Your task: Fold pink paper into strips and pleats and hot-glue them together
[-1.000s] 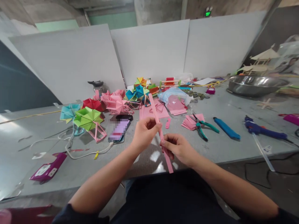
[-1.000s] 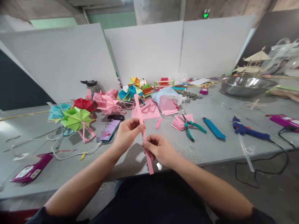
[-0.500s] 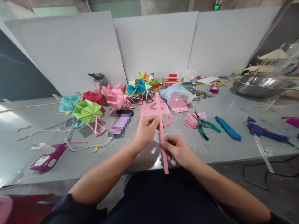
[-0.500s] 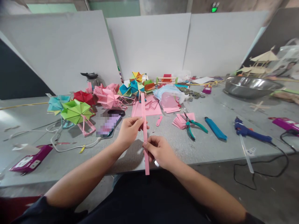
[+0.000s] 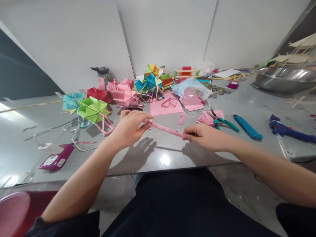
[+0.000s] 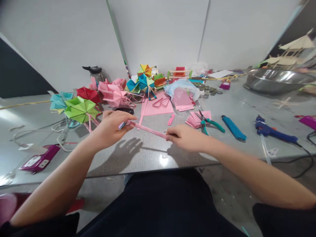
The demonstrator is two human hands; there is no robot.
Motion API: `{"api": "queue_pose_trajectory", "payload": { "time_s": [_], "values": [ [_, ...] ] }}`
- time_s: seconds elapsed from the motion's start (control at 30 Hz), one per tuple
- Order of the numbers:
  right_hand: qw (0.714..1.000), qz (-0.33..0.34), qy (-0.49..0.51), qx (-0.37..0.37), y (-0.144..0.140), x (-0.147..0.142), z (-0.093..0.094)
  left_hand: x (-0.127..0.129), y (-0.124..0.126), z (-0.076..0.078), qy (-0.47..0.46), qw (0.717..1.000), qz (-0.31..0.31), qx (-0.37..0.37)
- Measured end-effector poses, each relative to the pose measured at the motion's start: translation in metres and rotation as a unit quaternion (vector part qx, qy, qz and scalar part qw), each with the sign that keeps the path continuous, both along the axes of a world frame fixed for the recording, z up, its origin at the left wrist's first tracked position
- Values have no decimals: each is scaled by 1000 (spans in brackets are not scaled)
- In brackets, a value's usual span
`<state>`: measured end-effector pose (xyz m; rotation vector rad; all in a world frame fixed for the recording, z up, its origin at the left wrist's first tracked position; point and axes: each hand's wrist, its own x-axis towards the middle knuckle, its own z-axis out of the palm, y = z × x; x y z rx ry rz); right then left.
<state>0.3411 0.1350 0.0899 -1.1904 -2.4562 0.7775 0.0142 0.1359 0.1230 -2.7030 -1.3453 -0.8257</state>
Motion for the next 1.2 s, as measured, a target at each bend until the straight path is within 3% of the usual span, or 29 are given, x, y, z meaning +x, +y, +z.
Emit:
{"api": "queue_pose_trajectory", "payload": {
  "time_s": [0.1,0.23,0.4,0.53,0.67,0.87,1.07,1.2],
  "values": [
    [991,45,-36,119,15,1,-8,-9,1,-22,61,998,-27,-20],
    [953,56,-94,281,18,-8,-29,-15,-8,-46,90,995,-28,22],
    [910,99,-159,371,-5,-33,-51,-25,-45,-70,166,983,-10,71],
    [898,157,-169,374,-29,-53,-56,-32,-84,-86,180,977,32,112],
    [910,146,-185,341,-49,-68,-52,-22,-110,-90,157,981,81,80],
    [927,115,-137,329,-63,-93,-55,-1,-117,-98,105,992,66,23],
    [943,66,-92,313,-64,-109,-67,8,-121,-120,45,992,108,44],
    [940,73,-79,323,-69,-109,-69,13,-125,-125,40,990,119,70]
  ]
}}
